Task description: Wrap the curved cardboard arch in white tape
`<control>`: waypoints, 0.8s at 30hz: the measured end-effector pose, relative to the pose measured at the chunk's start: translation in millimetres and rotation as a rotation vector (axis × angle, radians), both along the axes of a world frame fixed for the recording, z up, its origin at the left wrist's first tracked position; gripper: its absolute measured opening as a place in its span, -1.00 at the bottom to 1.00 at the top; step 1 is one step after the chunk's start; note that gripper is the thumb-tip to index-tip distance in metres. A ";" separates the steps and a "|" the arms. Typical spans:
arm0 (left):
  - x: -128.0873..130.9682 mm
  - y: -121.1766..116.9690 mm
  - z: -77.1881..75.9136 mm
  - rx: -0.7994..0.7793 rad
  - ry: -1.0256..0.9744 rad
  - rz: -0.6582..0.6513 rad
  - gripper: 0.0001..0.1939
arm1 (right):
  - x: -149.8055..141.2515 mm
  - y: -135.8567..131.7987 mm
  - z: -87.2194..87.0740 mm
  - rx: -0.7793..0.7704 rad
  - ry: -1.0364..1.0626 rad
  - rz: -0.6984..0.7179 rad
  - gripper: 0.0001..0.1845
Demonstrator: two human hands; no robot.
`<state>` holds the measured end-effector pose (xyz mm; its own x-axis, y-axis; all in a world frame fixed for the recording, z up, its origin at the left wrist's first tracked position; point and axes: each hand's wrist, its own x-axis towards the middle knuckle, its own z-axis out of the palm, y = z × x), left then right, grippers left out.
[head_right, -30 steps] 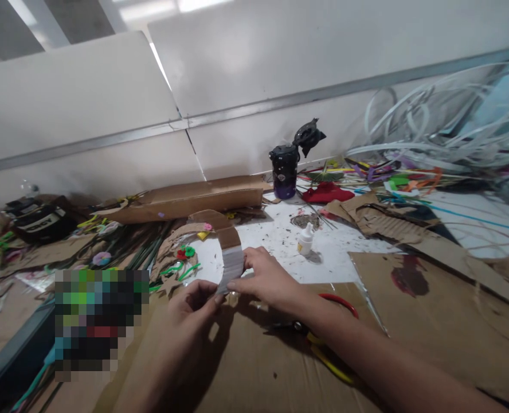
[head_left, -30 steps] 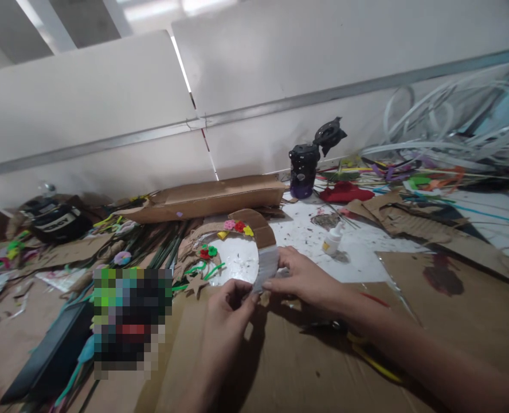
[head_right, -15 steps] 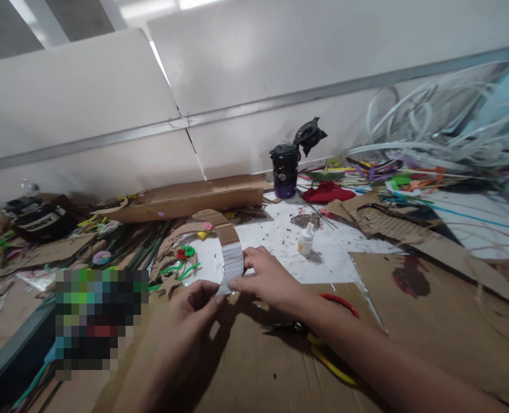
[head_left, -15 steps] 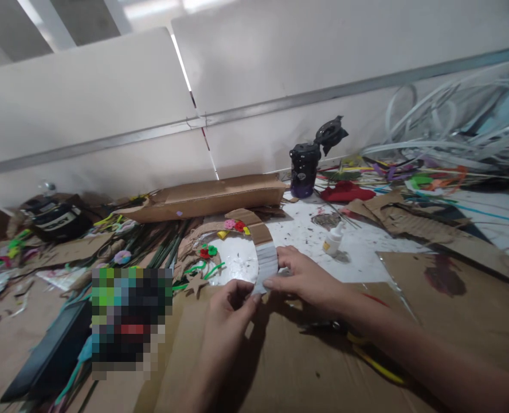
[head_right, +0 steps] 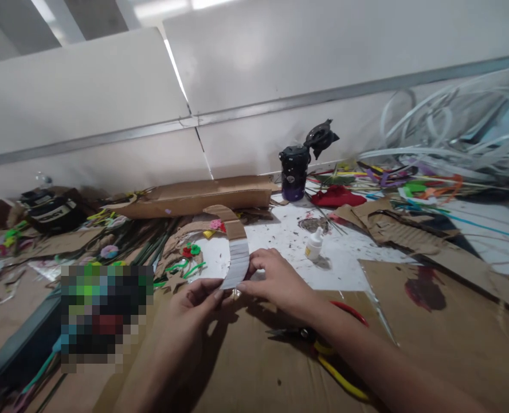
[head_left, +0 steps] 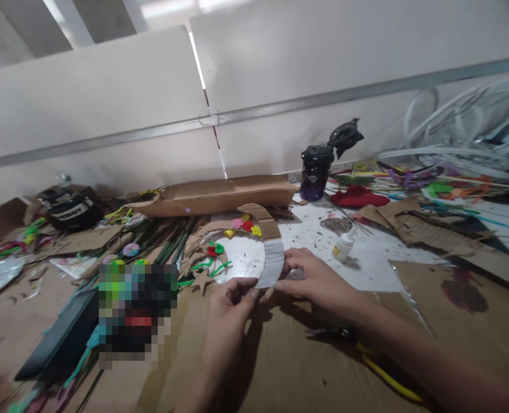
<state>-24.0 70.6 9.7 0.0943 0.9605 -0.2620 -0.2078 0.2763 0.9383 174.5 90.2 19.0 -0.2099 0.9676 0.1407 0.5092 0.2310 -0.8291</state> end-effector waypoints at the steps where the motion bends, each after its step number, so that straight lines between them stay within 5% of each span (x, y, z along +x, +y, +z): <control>1: -0.2 0.4 -1.2 0.011 -0.002 0.009 -0.66 | -0.2 -0.2 -0.4 0.007 -0.014 -0.002 -0.94; 16: -0.1 2.4 -8.0 0.060 0.054 0.101 -0.73 | 4.5 -8.9 6.3 -0.052 0.013 -0.020 -0.85; 24: -0.4 4.1 -9.2 0.070 0.005 0.044 -0.72 | -4.2 -13.3 7.7 -0.072 0.041 0.021 -0.86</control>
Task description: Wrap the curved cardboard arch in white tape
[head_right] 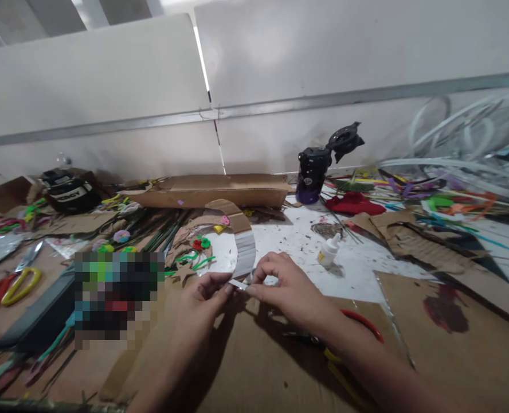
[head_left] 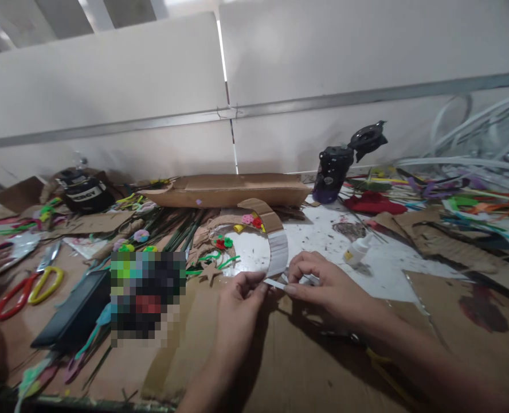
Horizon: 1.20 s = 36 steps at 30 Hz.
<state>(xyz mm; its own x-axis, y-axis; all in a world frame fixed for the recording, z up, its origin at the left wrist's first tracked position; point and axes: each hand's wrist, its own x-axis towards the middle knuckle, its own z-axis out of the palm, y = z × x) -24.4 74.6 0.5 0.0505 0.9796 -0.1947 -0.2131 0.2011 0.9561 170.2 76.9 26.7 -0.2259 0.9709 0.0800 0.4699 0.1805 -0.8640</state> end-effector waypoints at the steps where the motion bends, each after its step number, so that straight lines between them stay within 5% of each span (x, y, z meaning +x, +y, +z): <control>1: 0.2 0.0 1.3 0.002 -0.006 -0.011 -0.73 | -1.0 0.5 -0.5 0.001 -0.003 -0.009 -0.87; 12: 2.2 -0.6 6.9 -0.003 0.009 -0.060 -0.79 | -8.1 0.4 -0.9 -0.118 0.105 -0.114 -0.89; 19: 2.9 -3.4 8.9 -0.017 0.006 -0.077 -0.78 | -10.8 -1.0 8.0 -0.363 0.272 -0.114 -0.81; 36: 4.7 -3.8 14.1 -0.049 -0.088 -0.099 -0.69 | -10.9 -1.9 6.0 -0.384 0.282 -0.134 -0.82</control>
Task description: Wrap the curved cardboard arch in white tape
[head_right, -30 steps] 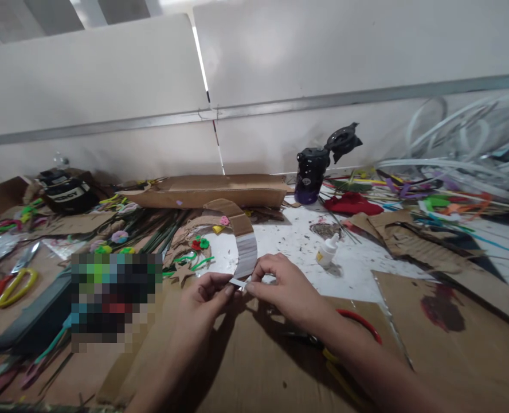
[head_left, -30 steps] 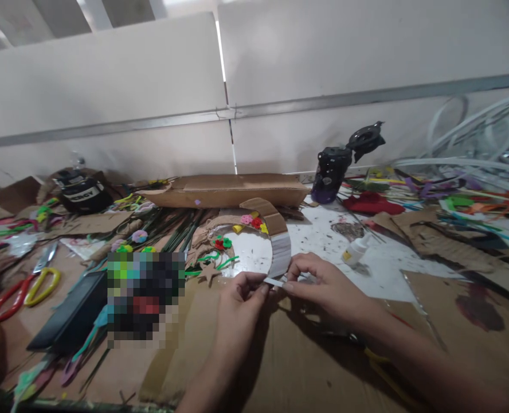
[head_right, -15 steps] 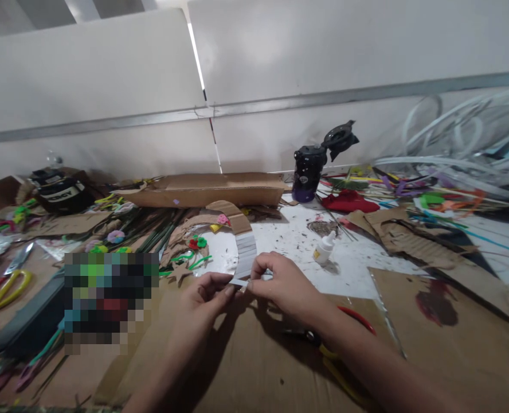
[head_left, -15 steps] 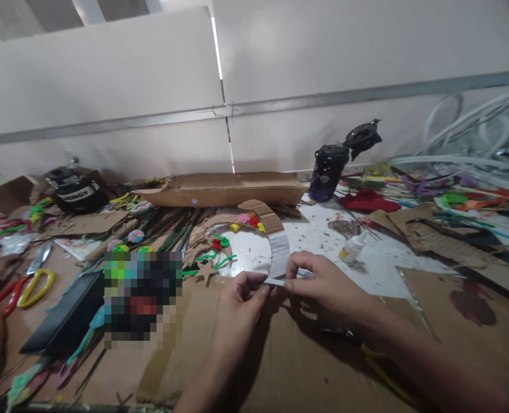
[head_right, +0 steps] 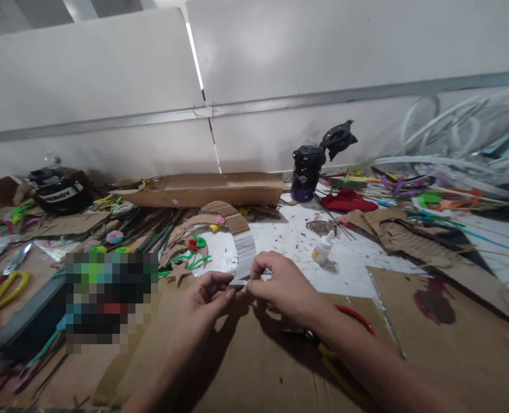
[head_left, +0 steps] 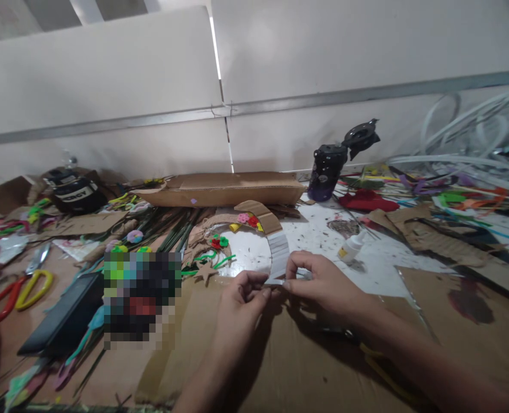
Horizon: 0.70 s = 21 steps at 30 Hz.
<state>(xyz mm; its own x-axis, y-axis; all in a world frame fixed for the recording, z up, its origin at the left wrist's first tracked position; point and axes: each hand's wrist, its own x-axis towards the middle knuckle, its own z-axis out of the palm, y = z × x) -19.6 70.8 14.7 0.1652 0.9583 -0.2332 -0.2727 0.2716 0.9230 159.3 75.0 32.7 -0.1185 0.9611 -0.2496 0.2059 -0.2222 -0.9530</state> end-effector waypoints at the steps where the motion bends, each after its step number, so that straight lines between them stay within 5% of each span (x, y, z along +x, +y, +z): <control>1: 0.0 0.1 -0.5 -0.009 -0.014 0.000 -0.67 | 0.1 -0.1 -0.1 -0.008 0.003 -0.001 -0.82; 21: 2.8 -7.5 2.9 -0.134 -0.101 -0.011 -0.67 | -0.6 2.5 -0.9 0.030 -0.069 -0.008 -0.88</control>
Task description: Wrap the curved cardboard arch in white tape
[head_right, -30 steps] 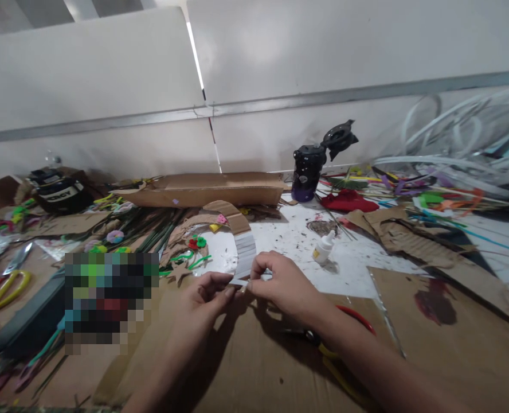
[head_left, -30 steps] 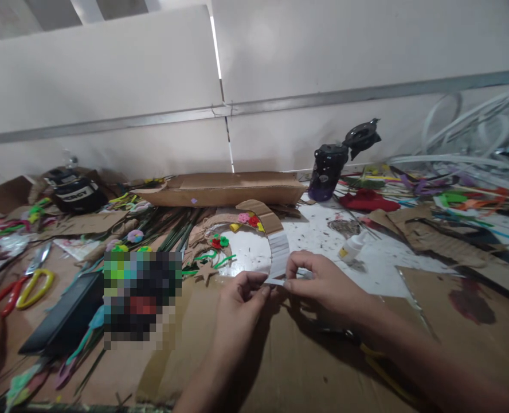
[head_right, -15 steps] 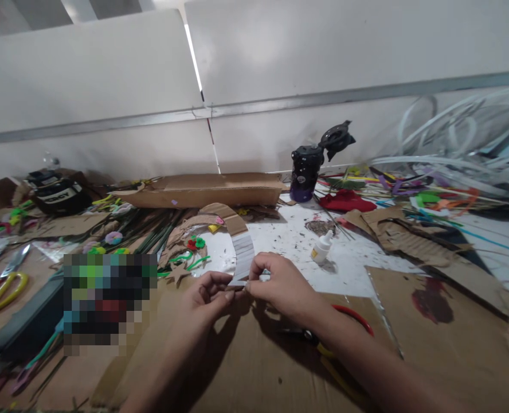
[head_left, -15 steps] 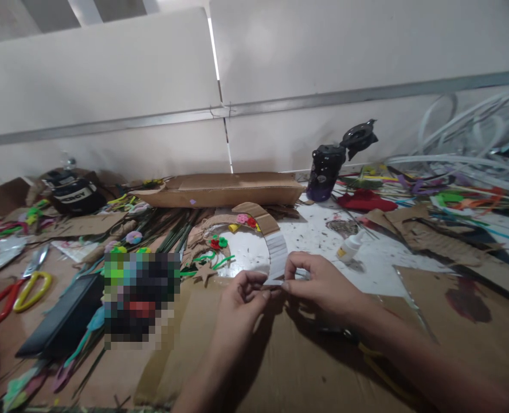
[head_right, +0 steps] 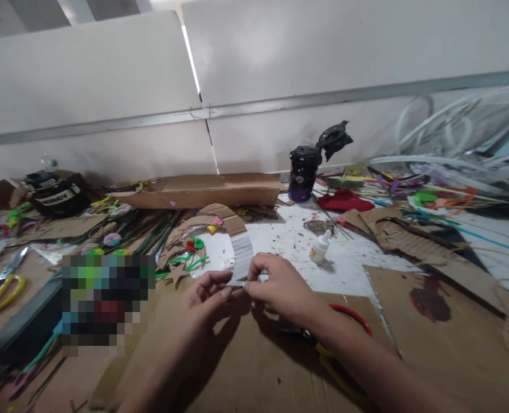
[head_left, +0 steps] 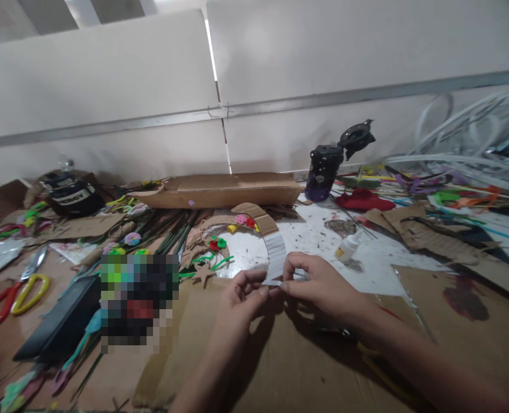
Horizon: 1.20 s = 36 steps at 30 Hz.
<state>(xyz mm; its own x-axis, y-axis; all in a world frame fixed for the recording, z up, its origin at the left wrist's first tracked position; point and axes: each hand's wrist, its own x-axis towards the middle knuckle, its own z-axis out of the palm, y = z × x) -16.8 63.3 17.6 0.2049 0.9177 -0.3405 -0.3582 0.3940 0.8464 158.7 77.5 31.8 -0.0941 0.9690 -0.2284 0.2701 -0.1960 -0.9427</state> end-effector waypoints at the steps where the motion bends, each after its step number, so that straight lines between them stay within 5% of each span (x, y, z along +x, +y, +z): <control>1: -0.7 1.4 -1.6 0.024 -0.002 -0.010 -0.66 | 0.1 -0.1 0.0 -0.005 0.006 0.002 -0.88; 18: -4.3 5.6 -9.6 0.084 0.003 -0.022 -0.68 | 12.6 -1.3 8.6 -0.127 0.177 0.121 -0.76; 36: -1.5 5.8 -3.8 0.169 0.119 0.009 -0.82 | 12.5 -0.2 15.9 0.237 -0.293 0.220 -0.87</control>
<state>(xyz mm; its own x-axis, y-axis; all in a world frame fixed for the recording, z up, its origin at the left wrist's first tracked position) -18.3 69.1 13.8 0.1637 0.9655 -0.2027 -0.2551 0.2400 0.9367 171.2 77.3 47.7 -0.2683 0.9620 -0.0502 0.5439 0.1082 -0.8322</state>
